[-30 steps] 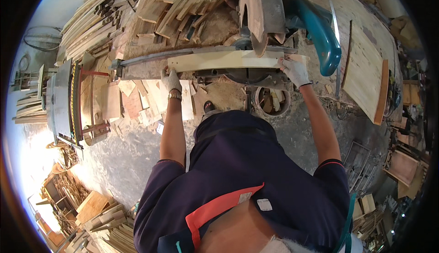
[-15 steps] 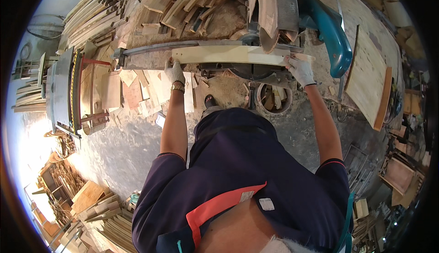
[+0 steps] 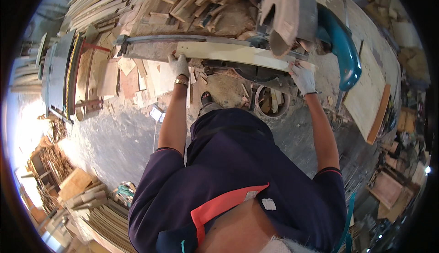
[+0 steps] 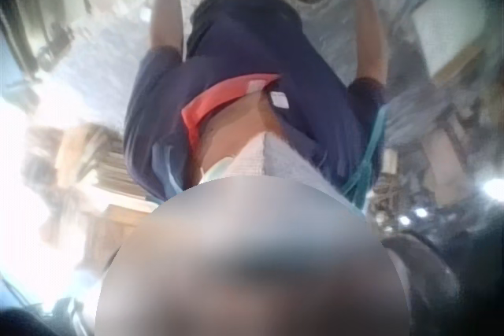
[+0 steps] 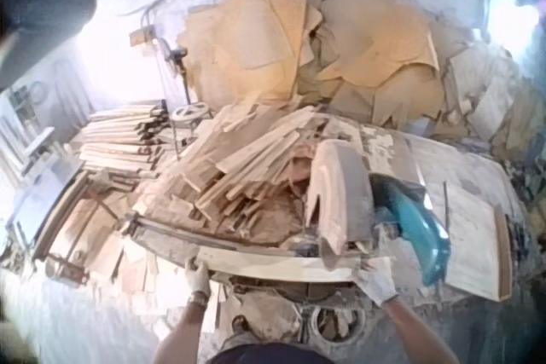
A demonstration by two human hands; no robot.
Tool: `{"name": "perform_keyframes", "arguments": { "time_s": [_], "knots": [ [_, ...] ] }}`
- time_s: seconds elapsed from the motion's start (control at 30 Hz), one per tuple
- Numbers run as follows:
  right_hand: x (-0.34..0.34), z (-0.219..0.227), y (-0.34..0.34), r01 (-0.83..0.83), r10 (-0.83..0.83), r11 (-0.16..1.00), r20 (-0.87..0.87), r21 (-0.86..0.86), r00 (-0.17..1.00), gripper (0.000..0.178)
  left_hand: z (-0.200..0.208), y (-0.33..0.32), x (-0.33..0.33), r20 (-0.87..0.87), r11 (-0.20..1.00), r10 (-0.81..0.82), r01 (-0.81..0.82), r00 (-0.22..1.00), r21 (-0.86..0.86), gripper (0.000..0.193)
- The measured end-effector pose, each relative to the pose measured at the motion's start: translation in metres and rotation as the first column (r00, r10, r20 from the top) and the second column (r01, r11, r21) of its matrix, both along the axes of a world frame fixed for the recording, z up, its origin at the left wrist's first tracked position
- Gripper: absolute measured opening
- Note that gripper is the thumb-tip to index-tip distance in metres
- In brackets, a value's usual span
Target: The person assembles a wooden frame by positioning thin wooden strips along the edges of a plywood panel, using a nail gun to fasten them. They measure and cut additional strips with a miter saw, then attach them to the panel to form a rectangular frame.
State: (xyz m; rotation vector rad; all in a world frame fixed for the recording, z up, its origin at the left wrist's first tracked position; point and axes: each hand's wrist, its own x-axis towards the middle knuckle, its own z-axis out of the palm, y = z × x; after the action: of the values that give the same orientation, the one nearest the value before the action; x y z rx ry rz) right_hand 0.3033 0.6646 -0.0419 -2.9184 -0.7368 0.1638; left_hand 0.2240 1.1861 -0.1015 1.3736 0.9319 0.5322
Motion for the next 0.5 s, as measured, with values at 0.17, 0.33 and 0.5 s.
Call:
{"name": "perform_keyframes", "arguments": {
  "time_s": [0.17,0.33,0.5],
  "knots": [
    [0.001,0.013,0.012,0.067,-0.075,0.992,-0.068,-0.108,0.995,0.047,-0.002,-0.019,-0.002,0.153,0.946,0.127,-0.073,0.980,-0.317,0.066],
    [0.001,0.024,0.017,-0.006,0.006,0.996,-0.002,-0.092,1.000,0.044,0.000,-0.037,-0.002,0.064,0.971,0.185,-0.173,0.981,-0.164,0.073],
    [0.002,0.047,0.034,0.072,-0.093,0.978,-0.103,-0.194,0.990,0.041,0.006,-0.042,-0.008,0.072,0.986,0.162,-0.158,0.984,-0.052,0.071]
  ]
}}
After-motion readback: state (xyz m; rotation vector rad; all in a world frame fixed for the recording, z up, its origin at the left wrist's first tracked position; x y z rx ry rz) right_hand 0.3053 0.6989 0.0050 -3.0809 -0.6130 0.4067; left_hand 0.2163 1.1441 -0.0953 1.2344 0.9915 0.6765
